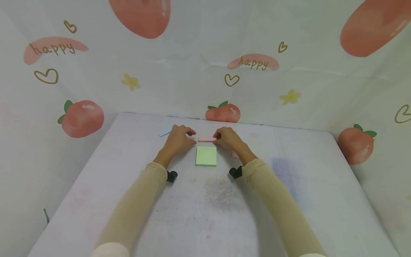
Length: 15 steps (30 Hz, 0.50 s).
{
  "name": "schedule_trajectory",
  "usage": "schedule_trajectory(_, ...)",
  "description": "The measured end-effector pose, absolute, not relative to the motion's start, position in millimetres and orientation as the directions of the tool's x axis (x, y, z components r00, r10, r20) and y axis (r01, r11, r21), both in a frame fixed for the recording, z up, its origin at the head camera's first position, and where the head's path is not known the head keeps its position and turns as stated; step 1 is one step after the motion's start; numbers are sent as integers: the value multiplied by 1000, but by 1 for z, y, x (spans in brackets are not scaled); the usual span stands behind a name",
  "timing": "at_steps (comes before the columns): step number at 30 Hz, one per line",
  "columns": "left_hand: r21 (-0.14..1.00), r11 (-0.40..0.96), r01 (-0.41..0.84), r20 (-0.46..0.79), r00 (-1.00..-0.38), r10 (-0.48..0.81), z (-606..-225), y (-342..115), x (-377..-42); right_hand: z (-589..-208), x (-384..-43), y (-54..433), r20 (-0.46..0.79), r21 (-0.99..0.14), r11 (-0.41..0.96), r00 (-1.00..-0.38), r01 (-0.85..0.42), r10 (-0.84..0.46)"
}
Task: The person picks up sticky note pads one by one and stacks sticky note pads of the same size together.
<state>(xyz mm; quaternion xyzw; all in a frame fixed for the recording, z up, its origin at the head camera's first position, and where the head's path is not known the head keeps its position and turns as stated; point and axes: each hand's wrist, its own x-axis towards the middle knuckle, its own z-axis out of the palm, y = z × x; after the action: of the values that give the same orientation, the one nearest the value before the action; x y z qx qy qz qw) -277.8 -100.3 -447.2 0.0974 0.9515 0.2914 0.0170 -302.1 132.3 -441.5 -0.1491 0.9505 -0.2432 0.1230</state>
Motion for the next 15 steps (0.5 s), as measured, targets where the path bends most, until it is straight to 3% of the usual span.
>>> schedule_trajectory(15,681,731,32,-10,-999,53,-444,-170,-252,-440,-303,129,-215,-477,858,-921,-191,-324)
